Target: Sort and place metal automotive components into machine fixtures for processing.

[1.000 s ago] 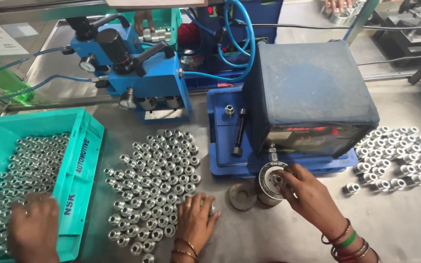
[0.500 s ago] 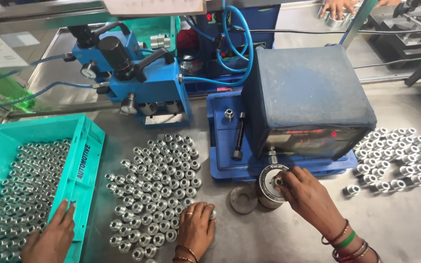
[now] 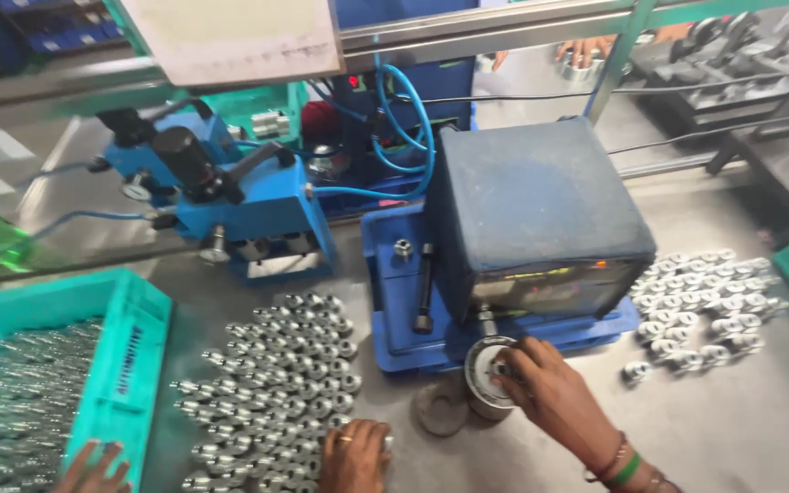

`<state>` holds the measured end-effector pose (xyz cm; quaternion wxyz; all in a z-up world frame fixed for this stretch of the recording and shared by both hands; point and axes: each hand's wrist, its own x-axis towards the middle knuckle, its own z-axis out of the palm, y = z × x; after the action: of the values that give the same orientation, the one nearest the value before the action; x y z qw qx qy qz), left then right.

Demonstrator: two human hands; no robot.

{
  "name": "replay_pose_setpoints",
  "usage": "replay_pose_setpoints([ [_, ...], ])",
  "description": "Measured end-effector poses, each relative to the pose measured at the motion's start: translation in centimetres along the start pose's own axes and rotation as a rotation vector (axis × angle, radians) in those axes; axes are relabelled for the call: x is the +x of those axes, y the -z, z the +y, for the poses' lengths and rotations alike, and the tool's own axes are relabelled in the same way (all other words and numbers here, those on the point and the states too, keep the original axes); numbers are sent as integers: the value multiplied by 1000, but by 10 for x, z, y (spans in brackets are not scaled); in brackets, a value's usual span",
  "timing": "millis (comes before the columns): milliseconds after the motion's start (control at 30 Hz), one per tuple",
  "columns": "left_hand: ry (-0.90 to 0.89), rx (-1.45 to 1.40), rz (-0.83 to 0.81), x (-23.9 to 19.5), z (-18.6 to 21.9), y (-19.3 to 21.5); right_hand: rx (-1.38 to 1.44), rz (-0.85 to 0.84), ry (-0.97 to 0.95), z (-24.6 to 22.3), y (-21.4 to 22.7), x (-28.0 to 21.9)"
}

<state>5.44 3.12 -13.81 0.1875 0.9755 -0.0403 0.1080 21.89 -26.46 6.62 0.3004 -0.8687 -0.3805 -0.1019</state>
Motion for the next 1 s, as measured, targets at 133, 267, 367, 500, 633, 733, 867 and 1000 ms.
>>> replay_pose_setpoints([
  [133,5,-109,48,20,40,42,-28,-29,20,-3,5,1],
  [267,87,-251,257,67,93,109,46,19,11,7,11,-2],
  [367,53,-512,309,99,137,126,120,120,-84,14,39,-7],
  [500,-88,-515,223,134,171,124,98,160,-303,28,78,-18],
  [633,-167,-405,81,156,177,109,-127,102,-428,97,45,-62],
  [733,-206,-359,94,163,178,97,-219,98,-381,130,16,-91],
  [867,-238,-163,80,165,177,85,-265,88,-447,134,9,-98],
  [1000,-321,-174,204,154,179,135,-169,106,-492,88,36,-61],
])
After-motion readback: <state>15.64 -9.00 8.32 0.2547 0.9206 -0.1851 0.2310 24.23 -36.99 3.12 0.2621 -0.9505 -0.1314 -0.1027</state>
